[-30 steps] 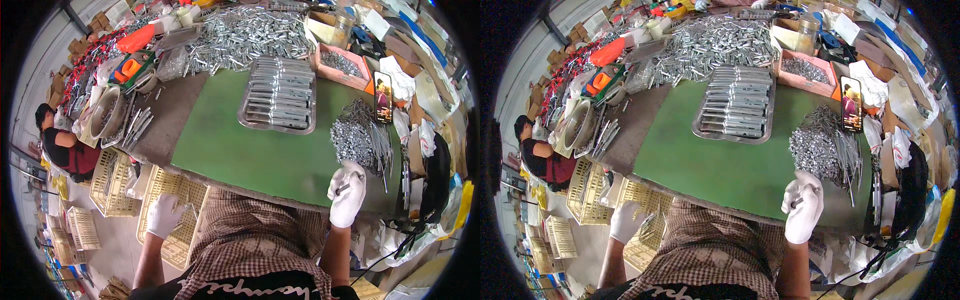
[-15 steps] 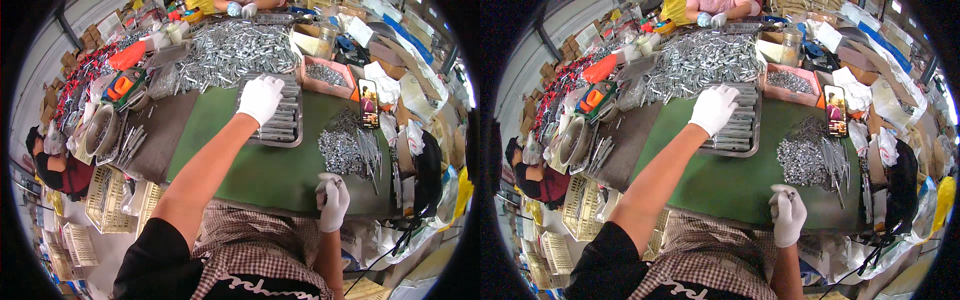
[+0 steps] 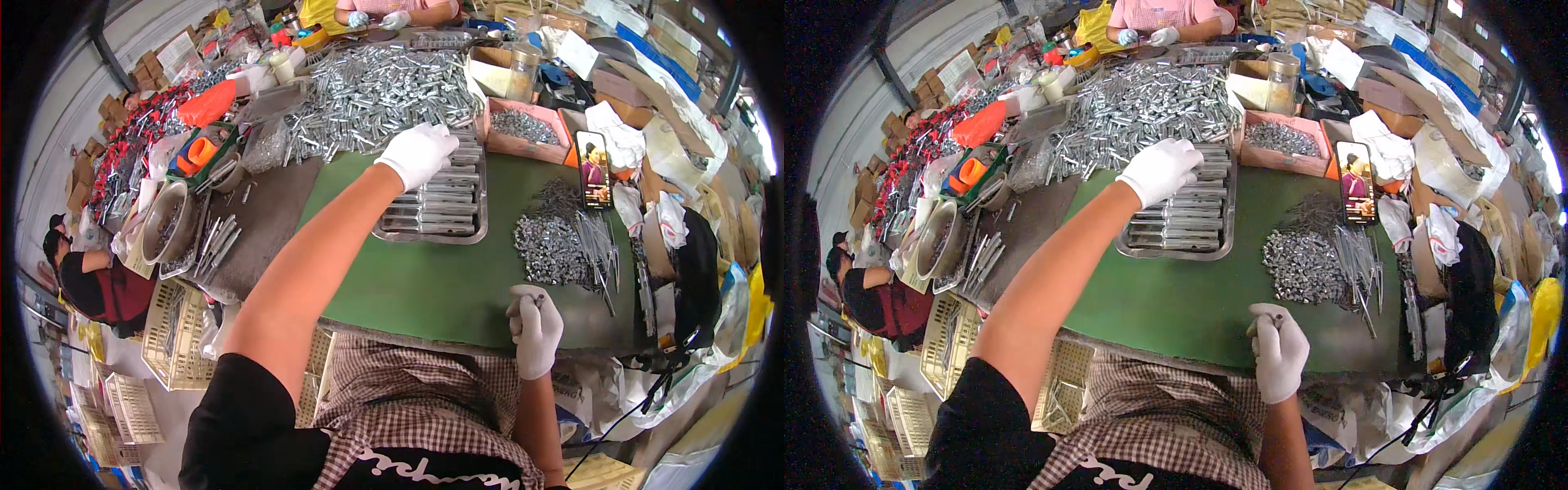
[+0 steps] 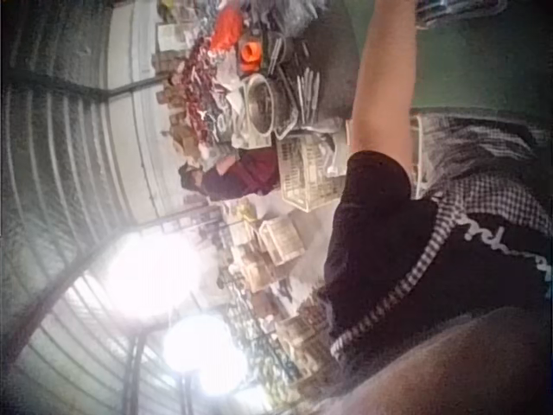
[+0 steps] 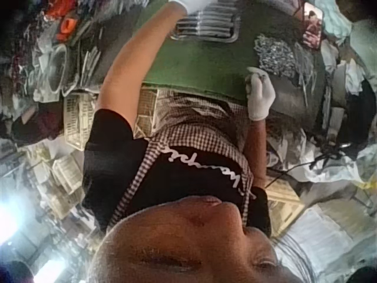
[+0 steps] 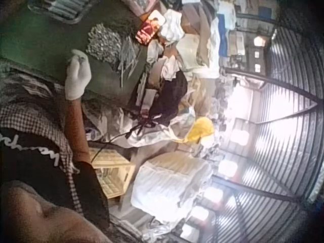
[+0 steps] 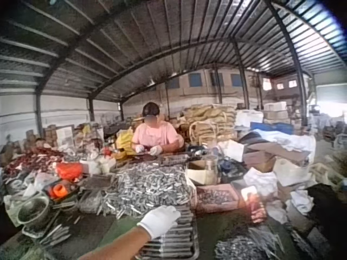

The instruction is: The person assembles metal rods by taking rods from a tray and attaching small metal components onto them by hand.

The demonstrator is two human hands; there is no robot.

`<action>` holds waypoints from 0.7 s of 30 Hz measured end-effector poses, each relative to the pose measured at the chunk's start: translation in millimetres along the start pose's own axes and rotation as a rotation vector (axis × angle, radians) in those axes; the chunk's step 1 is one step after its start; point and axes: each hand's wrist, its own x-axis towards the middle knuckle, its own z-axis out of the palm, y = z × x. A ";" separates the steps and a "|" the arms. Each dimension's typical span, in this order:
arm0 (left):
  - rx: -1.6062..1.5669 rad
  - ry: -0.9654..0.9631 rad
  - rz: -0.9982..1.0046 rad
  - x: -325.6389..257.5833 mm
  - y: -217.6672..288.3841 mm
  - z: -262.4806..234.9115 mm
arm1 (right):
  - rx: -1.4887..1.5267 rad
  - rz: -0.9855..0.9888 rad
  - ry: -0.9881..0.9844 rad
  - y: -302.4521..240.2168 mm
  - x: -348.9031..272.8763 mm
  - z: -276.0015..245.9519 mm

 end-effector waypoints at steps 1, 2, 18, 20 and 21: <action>-0.001 0.003 0.003 1.6 -0.6 -0.3 | -0.018 -0.014 -0.007 0.8 0.3 -0.3; 0.007 0.022 0.043 2.9 -1.5 -0.8 | -0.019 -0.017 -0.005 1.0 0.8 -0.6; 0.038 0.223 0.129 -4.5 3.3 -9.2 | -0.383 -0.418 -0.107 -36.1 136.9 45.8; 0.026 0.224 0.158 -13.6 19.0 -18.0 | -0.392 -0.375 -0.093 -42.7 119.7 47.8; 0.025 0.231 0.179 -22.1 27.0 -25.5 | -0.397 -0.343 -0.089 -47.1 109.3 49.0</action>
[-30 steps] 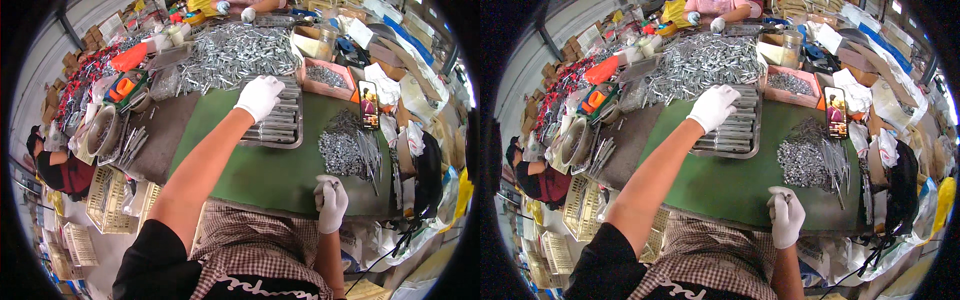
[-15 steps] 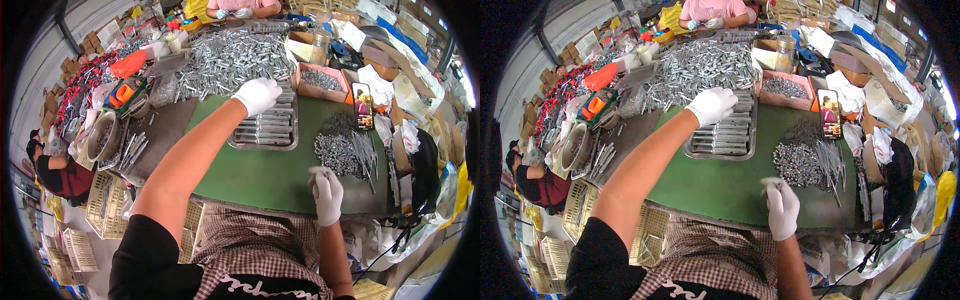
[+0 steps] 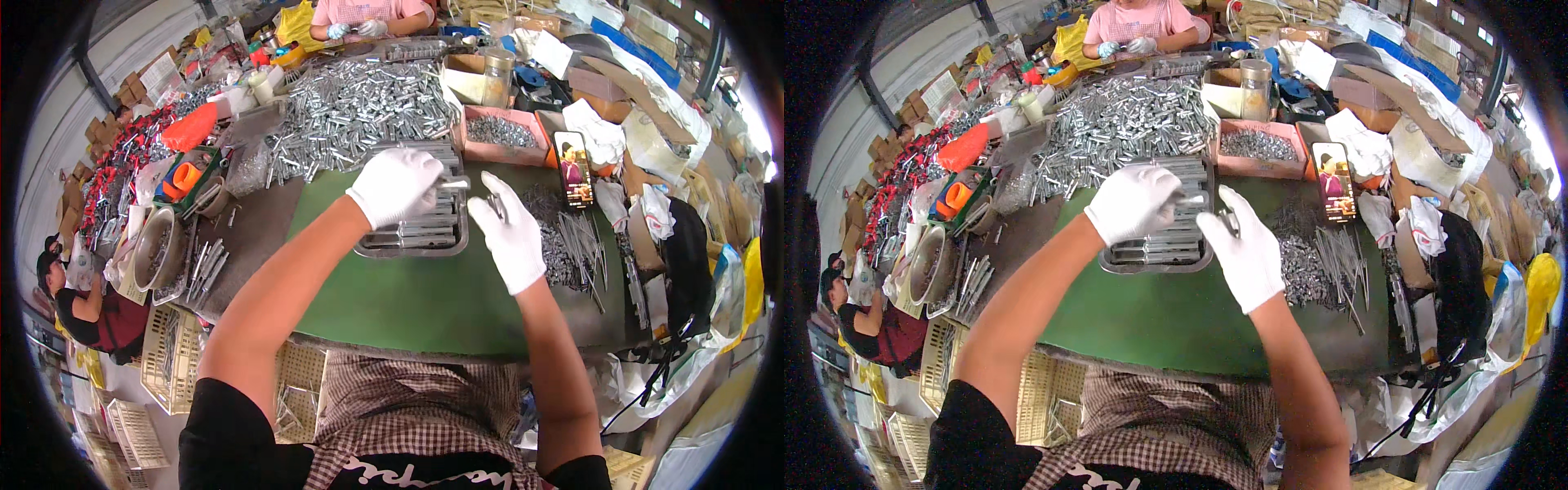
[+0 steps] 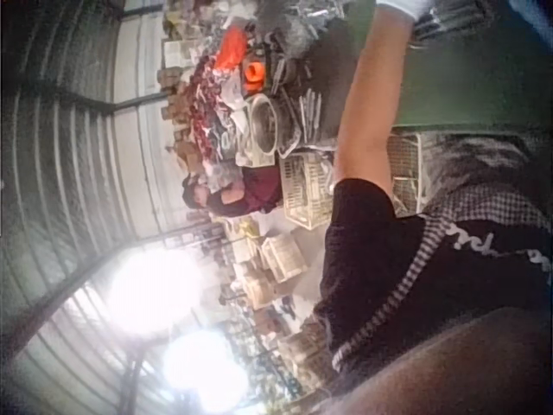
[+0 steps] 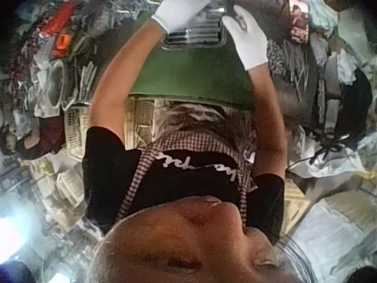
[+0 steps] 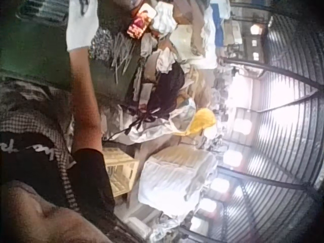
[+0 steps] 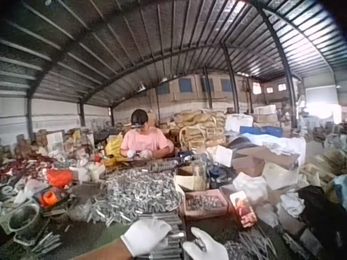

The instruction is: The person assembles metal rods by taking rods from a tray and attaching small metal components onto them by hand.

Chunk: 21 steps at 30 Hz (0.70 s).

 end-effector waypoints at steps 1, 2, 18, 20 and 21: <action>-0.003 0.005 0.061 -2.6 10.4 -5.4 | 0.031 -0.036 -0.022 -4.3 -8.3 -3.4; -0.058 -0.111 0.000 -4.3 26.9 -9.1 | 0.090 -0.116 0.009 -7.8 -20.7 -3.2; -1.358 -0.560 -0.564 -70.5 121.9 -23.2 | 0.132 0.347 -0.058 12.2 -114.4 -40.0; -1.408 -0.570 -0.590 -74.9 121.5 -21.8 | 0.173 0.359 -0.056 13.4 -116.7 -37.3; -1.462 -0.585 -0.604 -74.9 121.5 -21.2 | 0.210 0.372 -0.043 15.0 -117.5 -36.4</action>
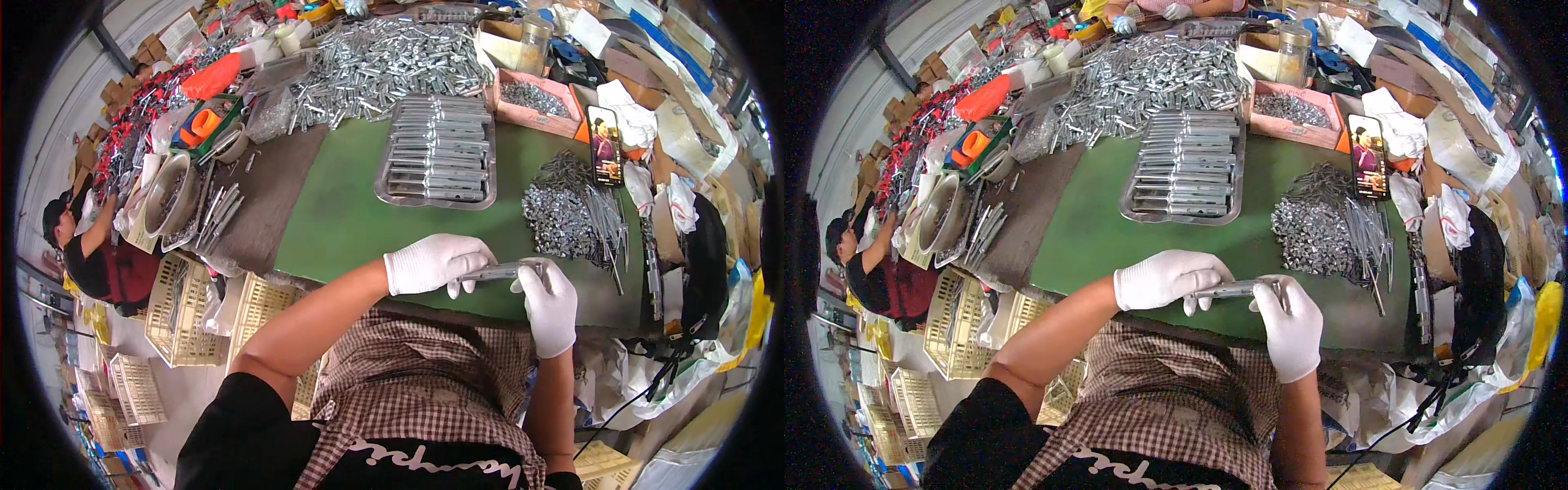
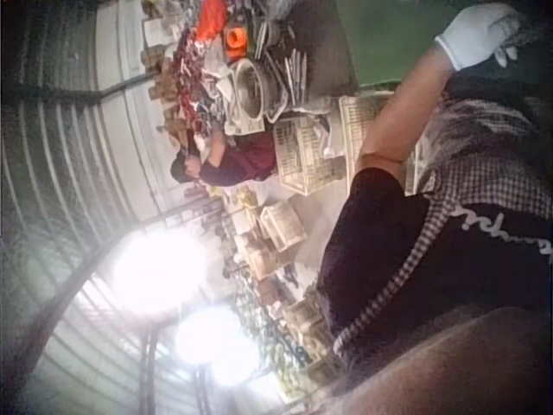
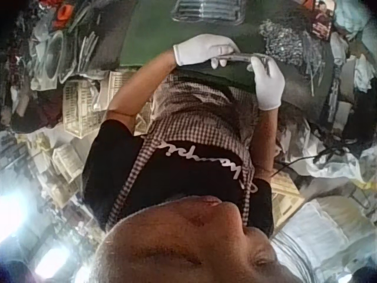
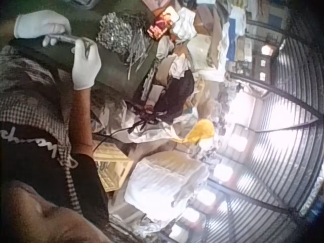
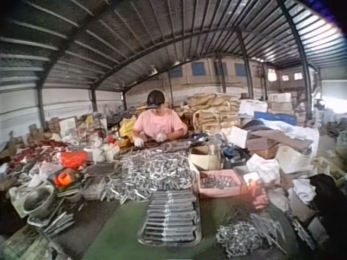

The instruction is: The person assembles metal rods by taking rods from a tray and attaching small metal components onto them by hand.

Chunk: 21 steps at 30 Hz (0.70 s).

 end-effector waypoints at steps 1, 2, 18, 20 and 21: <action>0.000 0.000 -0.001 0.4 1.4 1.6 | 0.001 0.000 0.000 1.6 -0.3 0.1; 0.106 -0.009 -0.031 0.9 4.9 4.4 | -0.021 -0.013 -0.013 3.1 -0.9 0.0; 1.052 0.390 0.447 -5.5 5.0 29.9 | 0.072 0.074 -0.067 -2.6 -13.4 -6.5; 1.173 0.347 0.465 -1.6 7.0 30.2 | 0.091 0.071 -0.071 -0.4 -10.7 -7.6; 1.234 0.341 0.457 -0.3 15.8 35.1 | 0.109 0.072 -0.068 1.2 -10.5 -9.3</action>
